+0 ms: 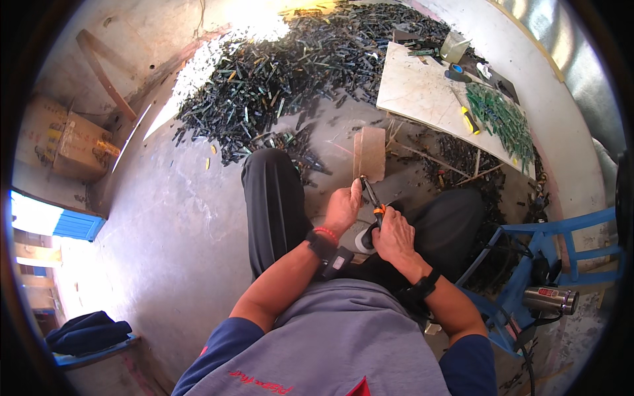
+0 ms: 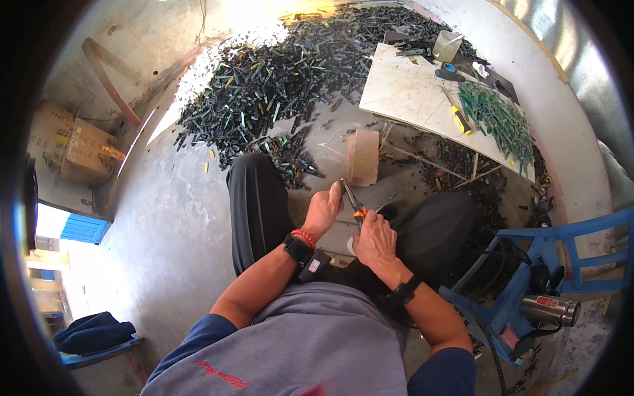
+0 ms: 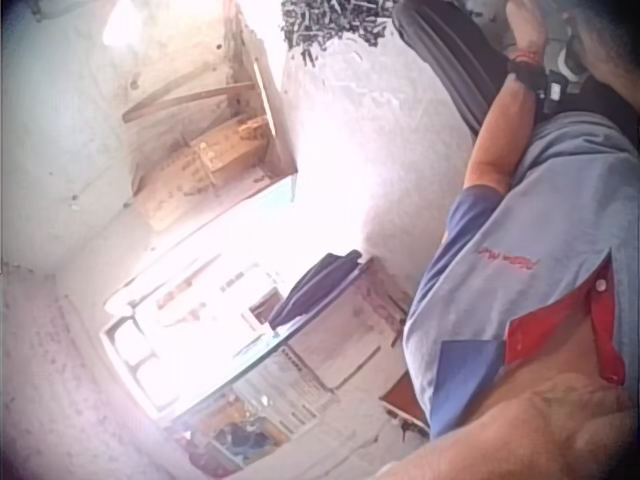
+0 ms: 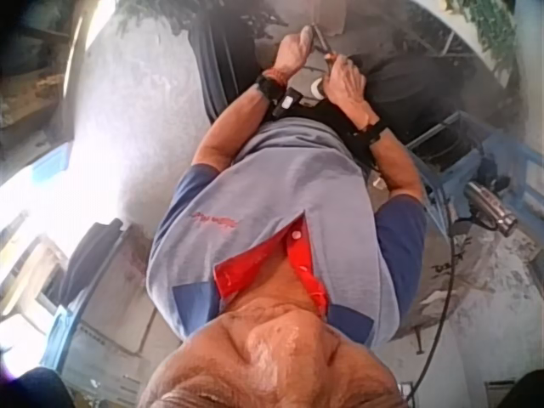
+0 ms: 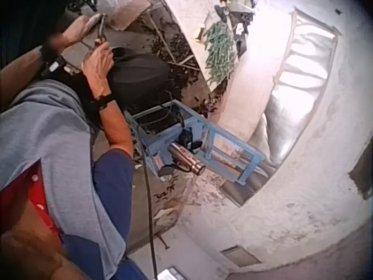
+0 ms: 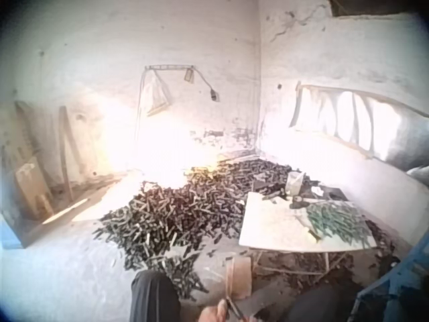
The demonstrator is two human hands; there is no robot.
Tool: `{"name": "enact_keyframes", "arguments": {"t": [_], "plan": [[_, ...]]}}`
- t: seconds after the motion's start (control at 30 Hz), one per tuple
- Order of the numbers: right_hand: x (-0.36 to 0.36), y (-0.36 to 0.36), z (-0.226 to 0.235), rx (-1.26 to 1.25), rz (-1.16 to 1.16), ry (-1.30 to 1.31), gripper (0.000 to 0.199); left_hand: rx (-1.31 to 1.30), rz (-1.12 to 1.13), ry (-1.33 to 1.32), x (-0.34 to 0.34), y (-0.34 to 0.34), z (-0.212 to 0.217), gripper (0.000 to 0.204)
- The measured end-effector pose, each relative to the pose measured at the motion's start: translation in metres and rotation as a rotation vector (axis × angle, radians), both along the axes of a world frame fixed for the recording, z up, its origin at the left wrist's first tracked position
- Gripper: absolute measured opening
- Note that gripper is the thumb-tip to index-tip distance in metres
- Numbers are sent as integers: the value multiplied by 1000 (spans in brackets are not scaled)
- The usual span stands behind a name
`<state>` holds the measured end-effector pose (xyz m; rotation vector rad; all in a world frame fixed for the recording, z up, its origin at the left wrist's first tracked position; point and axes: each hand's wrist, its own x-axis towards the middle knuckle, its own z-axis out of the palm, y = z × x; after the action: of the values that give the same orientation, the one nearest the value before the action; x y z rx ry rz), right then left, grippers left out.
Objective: The person sits on the floor and uses pliers to strip components from small green circuit boards. They then use a screwdriver to pry off parts from the boards. The removed components are discarded onto a large pile on the floor.
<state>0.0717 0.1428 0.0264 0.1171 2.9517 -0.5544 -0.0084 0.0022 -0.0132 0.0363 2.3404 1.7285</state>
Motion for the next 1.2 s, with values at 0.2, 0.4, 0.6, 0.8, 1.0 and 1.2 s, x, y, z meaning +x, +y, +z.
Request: {"name": "enact_keyframes", "arguments": {"t": [0.2, 0.4, 0.6, 0.8, 1.0, 1.2], "plan": [[1, 2, -2, -17, 36, 25, 35, -93, 9, 3, 2, 1, 3, 68], [2, 6, -10, -218, 45, 23, 33, -90, 10, 32, 3, 2, 5, 64], [0, 11, -10, -283, 59, -17, 31, -125, 6, 31, 3, 1, 2, 65], [-2, 21, -24, -964, -46, -261, 19, -193, 3, 45, 4, -1, 4, 64], [13, 24, 22, -1995, -279, -945, 30, -219, -131, 160, 5, -1, -29, 60], [25, 6, 44, -1873, -236, -465, 30, 121, -49, -38, 6, 6, -26, 69]]}}
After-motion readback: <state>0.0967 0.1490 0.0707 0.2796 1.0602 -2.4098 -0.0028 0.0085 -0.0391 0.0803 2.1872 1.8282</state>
